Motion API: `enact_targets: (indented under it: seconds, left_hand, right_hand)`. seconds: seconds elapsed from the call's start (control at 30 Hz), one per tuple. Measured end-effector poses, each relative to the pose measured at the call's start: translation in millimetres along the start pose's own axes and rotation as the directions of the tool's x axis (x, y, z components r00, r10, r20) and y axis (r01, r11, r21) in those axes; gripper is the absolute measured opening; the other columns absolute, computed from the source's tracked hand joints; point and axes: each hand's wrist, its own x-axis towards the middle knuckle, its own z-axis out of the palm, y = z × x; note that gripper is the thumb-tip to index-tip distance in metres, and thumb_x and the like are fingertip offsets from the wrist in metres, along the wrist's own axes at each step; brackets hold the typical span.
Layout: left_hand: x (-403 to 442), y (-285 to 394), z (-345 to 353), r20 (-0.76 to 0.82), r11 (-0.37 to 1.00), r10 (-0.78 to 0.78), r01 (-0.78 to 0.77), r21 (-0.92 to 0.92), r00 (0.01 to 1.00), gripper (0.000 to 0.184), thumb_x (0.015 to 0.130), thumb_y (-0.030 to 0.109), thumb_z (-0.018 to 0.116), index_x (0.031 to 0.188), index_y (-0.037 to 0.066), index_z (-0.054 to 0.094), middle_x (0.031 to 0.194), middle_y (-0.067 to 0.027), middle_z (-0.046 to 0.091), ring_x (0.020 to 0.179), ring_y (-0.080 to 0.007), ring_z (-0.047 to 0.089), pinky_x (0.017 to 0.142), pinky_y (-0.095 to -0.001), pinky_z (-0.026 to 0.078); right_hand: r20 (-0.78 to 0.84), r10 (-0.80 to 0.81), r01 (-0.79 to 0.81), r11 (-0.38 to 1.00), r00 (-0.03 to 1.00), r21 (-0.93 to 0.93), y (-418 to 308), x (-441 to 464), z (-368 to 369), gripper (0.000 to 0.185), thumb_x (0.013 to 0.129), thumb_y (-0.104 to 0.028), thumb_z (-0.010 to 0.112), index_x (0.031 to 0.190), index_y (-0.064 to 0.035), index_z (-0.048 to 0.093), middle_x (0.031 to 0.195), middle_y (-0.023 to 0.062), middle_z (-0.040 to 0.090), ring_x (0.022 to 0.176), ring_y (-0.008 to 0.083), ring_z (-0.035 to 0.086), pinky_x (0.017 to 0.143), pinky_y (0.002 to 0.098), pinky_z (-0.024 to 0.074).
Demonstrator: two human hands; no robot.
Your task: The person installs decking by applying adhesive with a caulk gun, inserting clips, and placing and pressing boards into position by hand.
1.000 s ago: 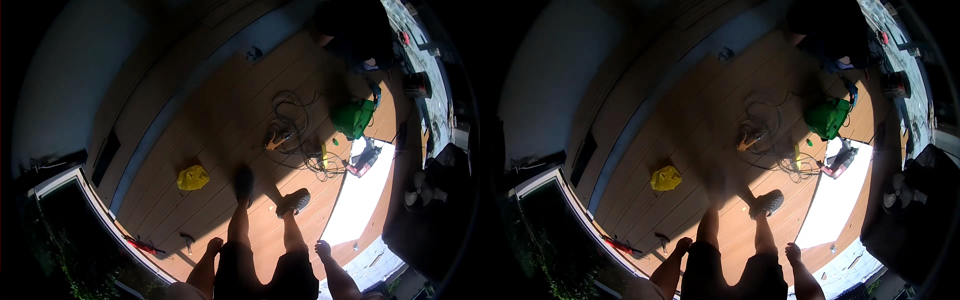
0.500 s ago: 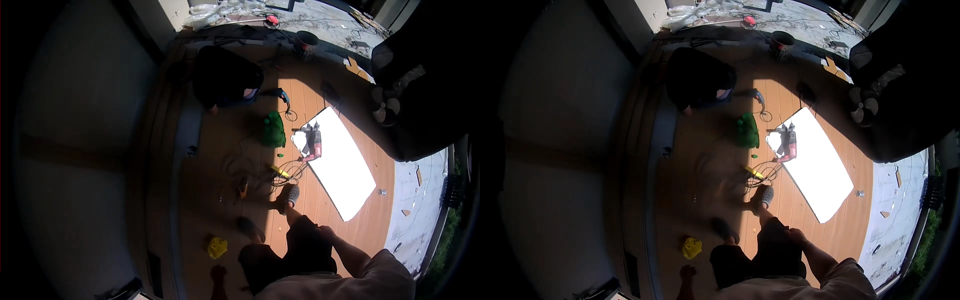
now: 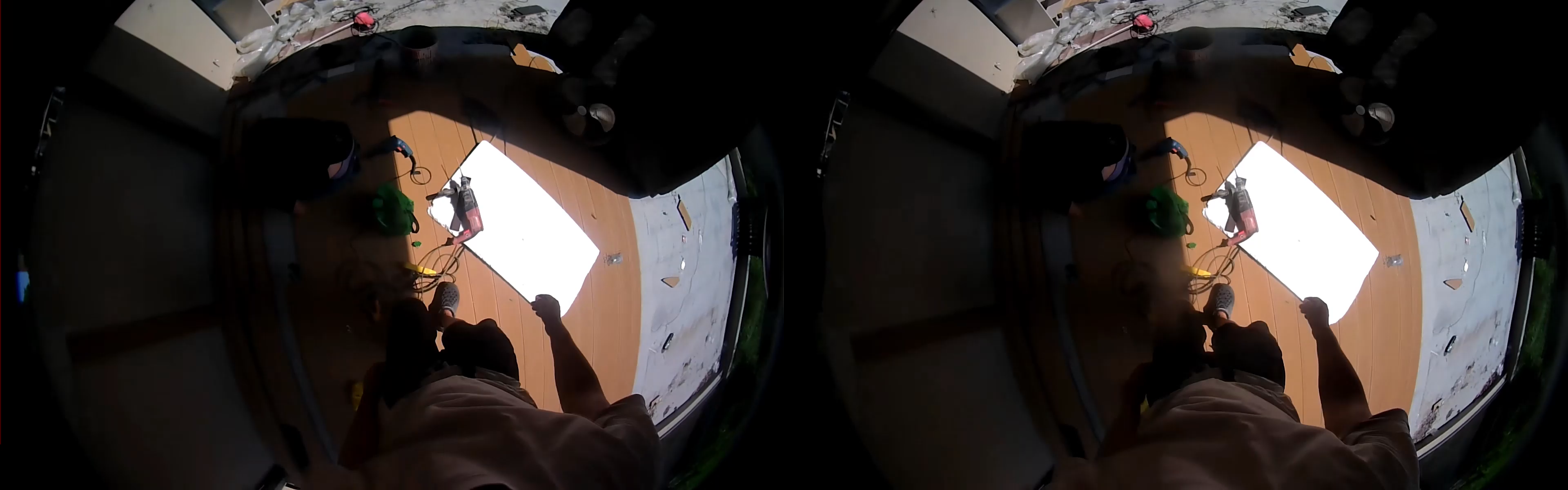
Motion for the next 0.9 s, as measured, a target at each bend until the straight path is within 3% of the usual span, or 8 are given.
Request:
enact_targets:
  seconds: [0.13, 0.17, 0.23, 0.33, 0.43, 0.57, 0.77, 0.9]
  left_hand:
    - [66.0, 2.9, -28.7, 0.239, 0.976, -0.205, 0.215, -0.019, 0.949, 0.046, 0.095, 0.029, 0.059, 0.133, 0.004, 0.056, 0.132, -0.0122, 0.059, 0.114, -0.0240, 0.059, 0.097, -0.0341, 0.048]
    - [52.7, -1.7, -26.2, 0.145, 0.690, -0.198, 0.243, -0.682, 0.969, 0.033, 0.098, 0.025, 0.059, 0.121, 0.002, 0.063, 0.118, -0.0101, 0.065, 0.096, -0.0210, 0.064, 0.081, -0.0311, 0.054]
    - [85.3, 14.6, -44.7, 0.223, 0.949, -0.306, 0.280, 0.143, 0.925, 0.027, 0.099, 0.019, 0.056, 0.117, 0.000, 0.062, 0.111, -0.0105, 0.067, 0.091, -0.0187, 0.064, 0.077, -0.0294, 0.054]
    - [97.0, -15.8, -26.4, 0.276, 0.510, -0.422, 0.478, -0.715, 0.863, 0.021, 0.099, 0.017, 0.055, 0.110, 0.001, 0.062, 0.102, -0.0099, 0.066, 0.083, -0.0180, 0.062, 0.071, -0.0304, 0.053]
    - [138.1, -17.8, -32.3, 0.433, 0.463, -0.651, 0.778, -0.425, 0.624, 0.035, 0.095, 0.036, 0.059, 0.111, 0.005, 0.065, 0.106, -0.0090, 0.064, 0.089, -0.0232, 0.060, 0.074, -0.0399, 0.053]
    - [251.4, -1.8, -58.8, 0.482, 0.928, -0.289, 0.119, 0.352, 0.827, 0.029, 0.088, 0.021, 0.067, 0.114, 0.007, 0.066, 0.109, -0.0119, 0.068, 0.088, -0.0284, 0.064, 0.078, -0.0406, 0.052]
    - [399.6, 82.4, -172.3, 0.324, 0.979, -0.190, 0.155, 0.131, 0.927, 0.027, 0.090, 0.020, 0.065, 0.114, 0.007, 0.065, 0.109, -0.0107, 0.068, 0.087, -0.0275, 0.064, 0.078, -0.0404, 0.052]
    - [474.1, 120.4, -255.9, 0.228, 0.993, -0.115, 0.106, 0.051, 0.967, 0.026, 0.092, 0.020, 0.064, 0.114, 0.007, 0.065, 0.109, -0.0099, 0.068, 0.086, -0.0269, 0.064, 0.078, -0.0402, 0.052]
  right_hand:
    - [-0.031, 0.192, -0.182, 0.961, 0.981, 0.207, 13.9, 17.9, -27.5, 0.021, 0.093, -0.017, 0.056, 0.102, 0.0013, 0.063, 0.080, 0.0086, 0.066, 0.066, 0.0152, 0.062, 0.059, 0.0286, 0.0520]
    - [-0.023, 0.221, -0.212, 0.956, 0.975, 0.205, 24.6, 10.2, -34.4, 0.024, 0.093, -0.017, 0.057, 0.108, 0.0016, 0.061, 0.083, 0.0102, 0.067, 0.068, 0.0167, 0.064, 0.060, 0.0290, 0.0543]
    - [0.088, 0.272, -0.284, 0.938, 0.958, 0.200, 53.9, 19.0, -38.3, 0.025, 0.092, -0.017, 0.059, 0.109, 0.0008, 0.060, 0.084, 0.0102, 0.067, 0.069, 0.0178, 0.065, 0.059, 0.0295, 0.0543]
    - [0.269, 0.336, -0.400, 0.885, 0.903, 0.239, 80.8, 32.1, -38.6, 0.028, 0.092, -0.021, 0.062, 0.109, 0.0003, 0.059, 0.084, 0.0101, 0.067, 0.068, 0.0187, 0.065, 0.059, 0.0301, 0.0543]
    - [0.161, 0.332, -0.357, 0.920, 0.929, 0.161, 21.2, 20.5, -12.3, 0.031, 0.092, -0.024, 0.063, 0.110, 0.0008, 0.059, 0.084, 0.0110, 0.067, 0.070, 0.0203, 0.066, 0.060, 0.0318, 0.0547]
    - [0.167, 0.368, -0.392, 0.909, 0.915, 0.143, 4.2, 58.7, -2.3, 0.030, 0.093, -0.023, 0.062, 0.108, 0.0019, 0.060, 0.085, 0.0119, 0.067, 0.070, 0.0203, 0.066, 0.059, 0.0322, 0.0544]
    - [0.218, 0.360, -0.412, 0.864, 0.907, 0.289, -39.3, 194.7, -10.2, 0.028, 0.092, -0.023, 0.065, 0.110, -0.0015, 0.060, 0.086, 0.0138, 0.068, 0.073, 0.0230, 0.068, 0.061, 0.0333, 0.0563]
    - [0.161, -0.091, 0.103, 0.993, 0.983, -0.066, -59.6, 238.4, -22.9, 0.026, 0.089, -0.017, 0.065, 0.109, -0.0020, 0.057, 0.087, 0.0155, 0.069, 0.072, 0.0264, 0.068, 0.064, 0.0349, 0.0581]
